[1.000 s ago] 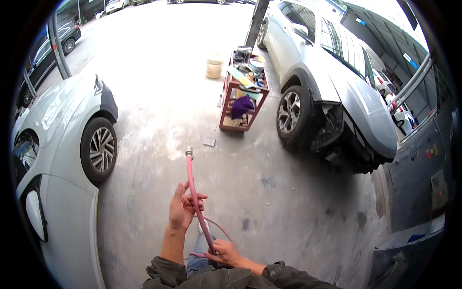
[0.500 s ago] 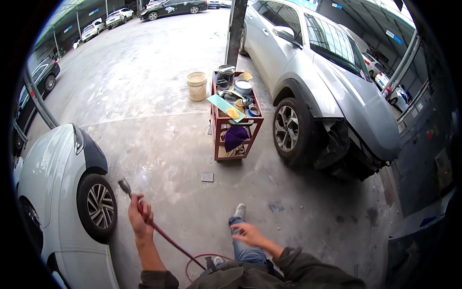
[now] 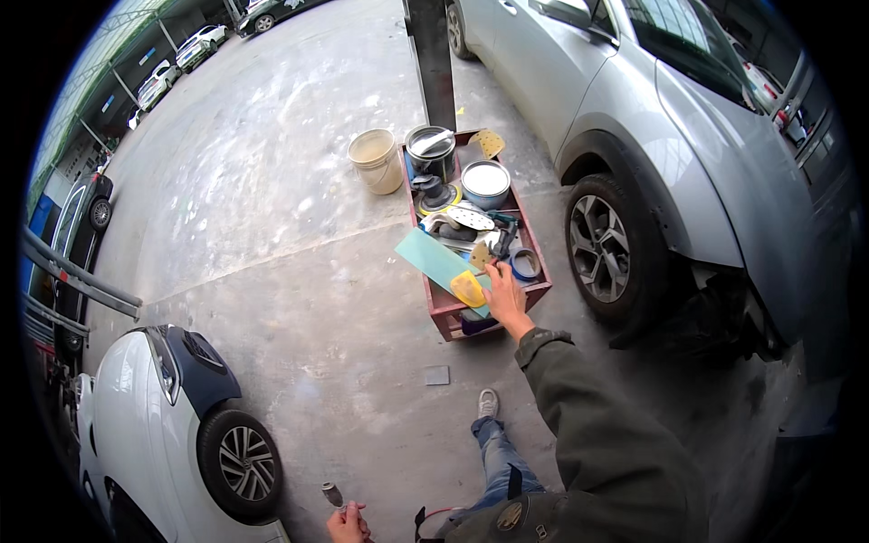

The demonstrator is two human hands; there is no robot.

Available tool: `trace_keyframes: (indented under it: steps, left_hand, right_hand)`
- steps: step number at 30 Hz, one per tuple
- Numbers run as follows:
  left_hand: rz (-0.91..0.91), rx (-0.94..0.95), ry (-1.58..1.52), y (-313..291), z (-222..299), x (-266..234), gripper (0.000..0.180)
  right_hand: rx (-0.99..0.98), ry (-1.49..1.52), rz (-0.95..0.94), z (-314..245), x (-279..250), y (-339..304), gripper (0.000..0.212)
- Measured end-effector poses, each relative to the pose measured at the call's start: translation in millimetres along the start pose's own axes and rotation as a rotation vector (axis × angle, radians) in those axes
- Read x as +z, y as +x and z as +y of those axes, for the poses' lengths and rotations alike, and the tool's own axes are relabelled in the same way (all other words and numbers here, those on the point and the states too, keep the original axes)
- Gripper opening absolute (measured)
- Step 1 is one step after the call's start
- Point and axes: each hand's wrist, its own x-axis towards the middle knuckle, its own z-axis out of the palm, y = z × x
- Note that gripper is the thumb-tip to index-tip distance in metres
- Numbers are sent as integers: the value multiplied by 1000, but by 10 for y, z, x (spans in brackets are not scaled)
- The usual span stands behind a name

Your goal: The person wipes a detached car bumper with a cloth, then uses a pneumatic air gun to blow dust off the bumper. They retrieve sandpaper and apply filler paste to it before sanding a damaged area on the front of a silver car.

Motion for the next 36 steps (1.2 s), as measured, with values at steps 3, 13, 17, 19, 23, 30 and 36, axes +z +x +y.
trace_keyframes:
  steps: [3,13,17,19,23,30,36]
  left_hand:
    - [-44,-25,-129,-35,543,329,32]
    - [-491,187,-193,390,1361,844,48]
    - [-875,281,-128,753,1848,1131,39]
    - [-1072,309,-43,982,1952,1245,40]
    - [-1422,332,-37,1036,2040,1483,38]
    - [-1807,611,160,382,1856,1515,44]
    - [-2159,722,320,-487,1243,1308,39]
  right_hand:
    - [-49,-113,-57,112,247,394,36]
    - [14,310,350,29,-214,970,21]
    - [-4,891,372,-363,-1368,675,33]
    - [4,948,548,-758,-2079,212,43]
    - [171,1308,719,-1489,-3156,-1036,44]
    - [253,1427,970,-2294,-3687,-2887,43]
    - [339,1243,1305,-2698,-3847,-4832,39]
